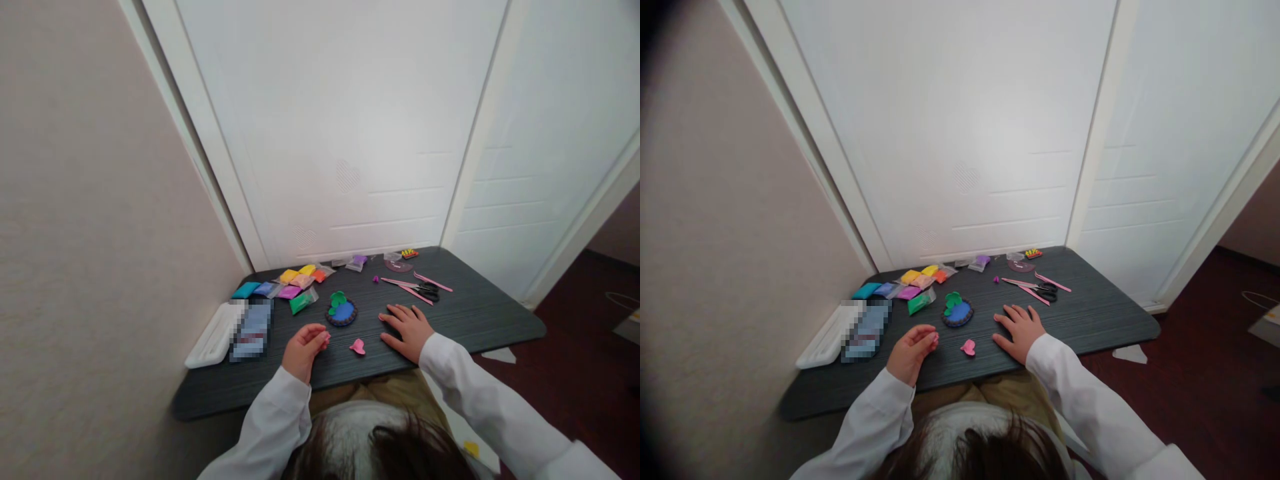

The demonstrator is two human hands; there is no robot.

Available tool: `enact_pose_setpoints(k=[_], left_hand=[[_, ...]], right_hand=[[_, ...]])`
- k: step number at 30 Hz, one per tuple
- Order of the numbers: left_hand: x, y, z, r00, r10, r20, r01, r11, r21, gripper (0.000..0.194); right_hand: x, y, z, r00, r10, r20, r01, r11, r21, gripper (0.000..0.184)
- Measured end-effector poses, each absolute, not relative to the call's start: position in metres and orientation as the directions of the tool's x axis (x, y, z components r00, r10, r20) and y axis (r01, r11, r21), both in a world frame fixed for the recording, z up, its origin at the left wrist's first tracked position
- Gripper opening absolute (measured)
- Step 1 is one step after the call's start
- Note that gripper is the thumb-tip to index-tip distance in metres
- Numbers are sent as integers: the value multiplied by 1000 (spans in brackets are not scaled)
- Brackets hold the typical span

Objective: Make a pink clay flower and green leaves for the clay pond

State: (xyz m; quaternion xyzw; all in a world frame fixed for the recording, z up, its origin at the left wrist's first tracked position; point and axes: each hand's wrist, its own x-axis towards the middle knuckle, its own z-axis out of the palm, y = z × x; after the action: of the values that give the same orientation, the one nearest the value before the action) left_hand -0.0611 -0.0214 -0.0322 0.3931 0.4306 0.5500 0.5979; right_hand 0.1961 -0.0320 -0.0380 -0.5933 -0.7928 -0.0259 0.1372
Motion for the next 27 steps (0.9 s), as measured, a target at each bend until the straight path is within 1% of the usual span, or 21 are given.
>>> enact_pose_setpoints(k=[10, 17, 27], left_hand=[[-63, -21, -34, 22, 996, -86, -323, 89, 942, 26], [-63, -22, -34, 22, 996, -84, -329, 87, 940, 27], [-63, -23, -32, 11, 996, -88, -315, 87, 945, 27]], right_hand=[[198, -29, -40, -264, 927, 268, 936, 313, -160, 48], [201, -26, -44, -271, 928, 255, 928, 322, -186, 49], [206, -22, -45, -234, 941, 243, 914, 298, -274, 45]])
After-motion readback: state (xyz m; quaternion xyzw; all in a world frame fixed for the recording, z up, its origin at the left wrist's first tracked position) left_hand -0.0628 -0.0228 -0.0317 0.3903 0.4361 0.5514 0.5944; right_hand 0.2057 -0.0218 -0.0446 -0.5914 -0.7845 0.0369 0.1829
